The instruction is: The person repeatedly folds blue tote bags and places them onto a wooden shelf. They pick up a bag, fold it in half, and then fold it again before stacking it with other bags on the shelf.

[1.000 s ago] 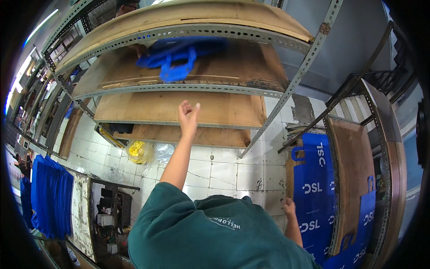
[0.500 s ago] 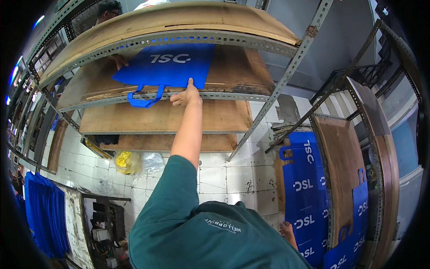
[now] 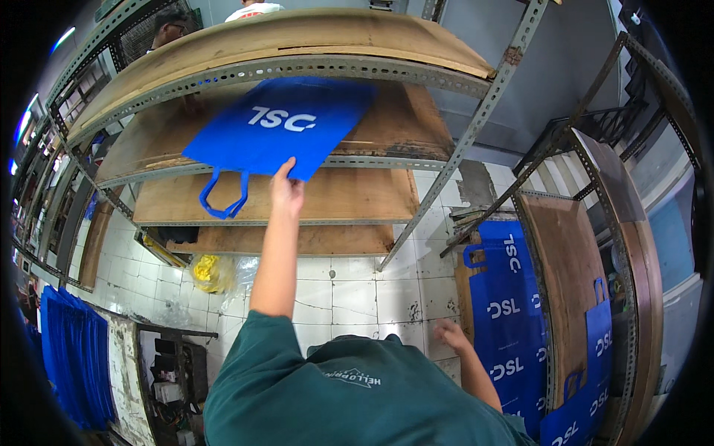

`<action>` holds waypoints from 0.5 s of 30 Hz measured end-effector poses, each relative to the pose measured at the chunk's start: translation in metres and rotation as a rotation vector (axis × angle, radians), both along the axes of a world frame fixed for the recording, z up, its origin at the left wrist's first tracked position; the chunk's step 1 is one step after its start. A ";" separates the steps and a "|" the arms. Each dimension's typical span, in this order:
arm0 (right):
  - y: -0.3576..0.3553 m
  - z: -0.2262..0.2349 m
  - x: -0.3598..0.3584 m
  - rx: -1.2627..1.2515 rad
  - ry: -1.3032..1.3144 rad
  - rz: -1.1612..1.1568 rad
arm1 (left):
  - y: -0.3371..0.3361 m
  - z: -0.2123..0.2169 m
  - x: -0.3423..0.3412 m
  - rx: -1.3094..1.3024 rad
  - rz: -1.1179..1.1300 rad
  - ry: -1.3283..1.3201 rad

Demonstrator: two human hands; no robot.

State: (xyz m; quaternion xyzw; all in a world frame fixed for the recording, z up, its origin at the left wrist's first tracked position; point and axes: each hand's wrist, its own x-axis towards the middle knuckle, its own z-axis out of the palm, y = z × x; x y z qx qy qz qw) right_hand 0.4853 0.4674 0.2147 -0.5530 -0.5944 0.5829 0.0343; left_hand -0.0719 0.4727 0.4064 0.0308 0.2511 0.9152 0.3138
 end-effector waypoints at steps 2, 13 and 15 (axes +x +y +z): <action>0.019 0.032 -0.037 0.024 0.095 -0.010 | -0.047 0.026 0.016 0.060 -0.074 0.126; 0.084 0.182 -0.187 -0.509 0.996 -0.047 | -0.251 0.060 0.099 0.323 -0.274 0.405; 0.086 0.176 -0.179 -0.571 1.073 -0.106 | -0.255 0.066 0.117 0.377 -0.432 0.344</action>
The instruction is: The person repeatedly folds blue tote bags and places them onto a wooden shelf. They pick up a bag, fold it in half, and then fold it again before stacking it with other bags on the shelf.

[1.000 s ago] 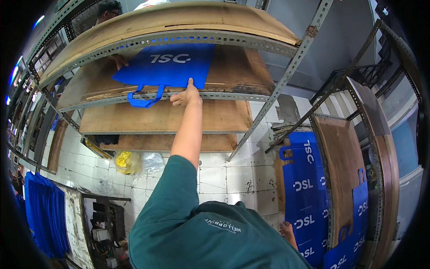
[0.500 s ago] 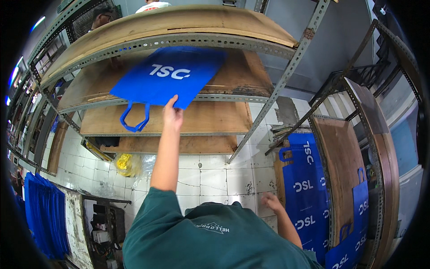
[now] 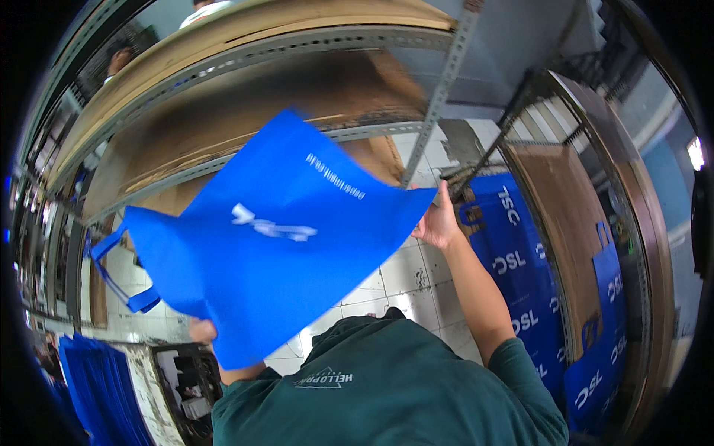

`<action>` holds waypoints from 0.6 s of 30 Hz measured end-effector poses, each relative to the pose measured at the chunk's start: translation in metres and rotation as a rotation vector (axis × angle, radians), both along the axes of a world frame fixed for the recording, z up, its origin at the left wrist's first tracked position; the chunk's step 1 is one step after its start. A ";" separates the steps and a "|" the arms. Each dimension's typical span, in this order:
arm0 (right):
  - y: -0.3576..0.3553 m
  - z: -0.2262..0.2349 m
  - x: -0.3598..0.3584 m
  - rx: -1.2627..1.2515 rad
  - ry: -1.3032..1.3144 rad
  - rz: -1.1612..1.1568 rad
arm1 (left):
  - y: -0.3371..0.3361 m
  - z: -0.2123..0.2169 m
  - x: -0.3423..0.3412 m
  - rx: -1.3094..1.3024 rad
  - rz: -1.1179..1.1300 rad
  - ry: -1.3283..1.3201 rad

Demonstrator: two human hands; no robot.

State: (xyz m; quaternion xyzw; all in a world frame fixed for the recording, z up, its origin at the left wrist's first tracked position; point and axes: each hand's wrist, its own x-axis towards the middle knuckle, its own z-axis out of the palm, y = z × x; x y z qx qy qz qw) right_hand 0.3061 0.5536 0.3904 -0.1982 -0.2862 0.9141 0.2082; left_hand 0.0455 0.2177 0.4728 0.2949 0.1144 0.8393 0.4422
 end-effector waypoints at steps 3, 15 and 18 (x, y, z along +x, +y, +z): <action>-0.004 -0.013 0.015 -0.026 0.032 -0.096 | -0.003 0.001 0.006 -0.042 -0.043 0.043; -0.093 -0.023 0.229 0.111 -0.218 -0.262 | 0.135 -0.021 0.041 -0.475 -0.296 0.276; -0.129 0.000 0.312 0.238 -0.380 -0.577 | 0.194 -0.027 0.103 -0.571 -0.511 0.306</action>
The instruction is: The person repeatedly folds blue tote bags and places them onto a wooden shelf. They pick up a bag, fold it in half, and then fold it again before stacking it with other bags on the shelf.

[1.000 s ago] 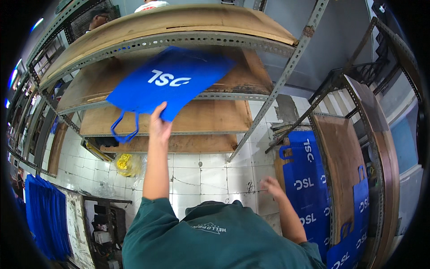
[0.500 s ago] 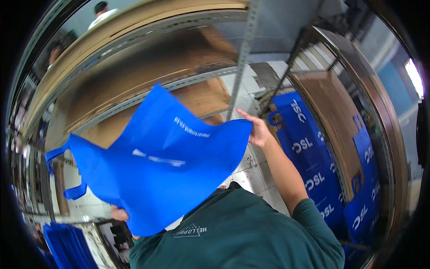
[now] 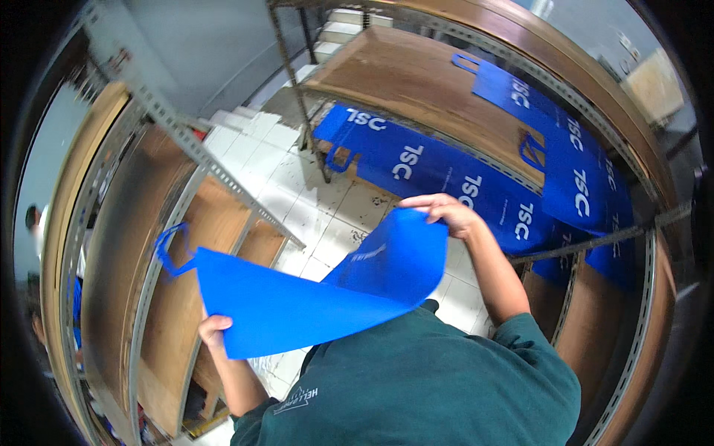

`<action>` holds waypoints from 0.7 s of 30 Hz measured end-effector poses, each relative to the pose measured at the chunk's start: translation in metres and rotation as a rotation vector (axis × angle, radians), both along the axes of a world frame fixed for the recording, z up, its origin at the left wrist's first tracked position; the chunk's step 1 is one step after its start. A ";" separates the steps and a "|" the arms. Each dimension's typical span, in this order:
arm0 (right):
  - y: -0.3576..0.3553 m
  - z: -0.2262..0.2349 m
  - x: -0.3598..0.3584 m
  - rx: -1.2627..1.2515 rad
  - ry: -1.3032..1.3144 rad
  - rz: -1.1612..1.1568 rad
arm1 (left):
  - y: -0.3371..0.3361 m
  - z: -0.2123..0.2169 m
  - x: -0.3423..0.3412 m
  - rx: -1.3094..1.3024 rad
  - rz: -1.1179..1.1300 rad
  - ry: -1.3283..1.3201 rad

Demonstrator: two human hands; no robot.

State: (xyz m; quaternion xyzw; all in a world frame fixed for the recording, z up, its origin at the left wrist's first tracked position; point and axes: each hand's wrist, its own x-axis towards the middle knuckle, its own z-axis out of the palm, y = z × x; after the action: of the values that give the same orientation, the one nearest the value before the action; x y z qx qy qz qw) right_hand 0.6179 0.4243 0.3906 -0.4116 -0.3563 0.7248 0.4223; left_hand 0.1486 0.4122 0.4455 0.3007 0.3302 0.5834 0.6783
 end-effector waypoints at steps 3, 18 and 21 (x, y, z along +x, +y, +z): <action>-0.045 0.038 0.072 0.178 -0.156 -0.307 | 0.044 0.000 0.062 0.003 -0.337 0.015; -0.231 0.016 0.314 0.491 -0.369 -1.464 | 0.194 -0.034 0.440 0.314 -0.974 0.567; -0.229 -0.030 0.345 0.266 -0.512 -1.512 | 0.214 -0.057 0.514 0.269 -1.010 0.547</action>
State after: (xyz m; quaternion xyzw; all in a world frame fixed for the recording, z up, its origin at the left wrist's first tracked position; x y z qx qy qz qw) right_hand 0.9633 0.1954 0.3608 -0.6407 -0.1506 0.0779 0.7489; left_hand 0.6626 0.6263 0.3880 0.6438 0.2322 0.1261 0.7182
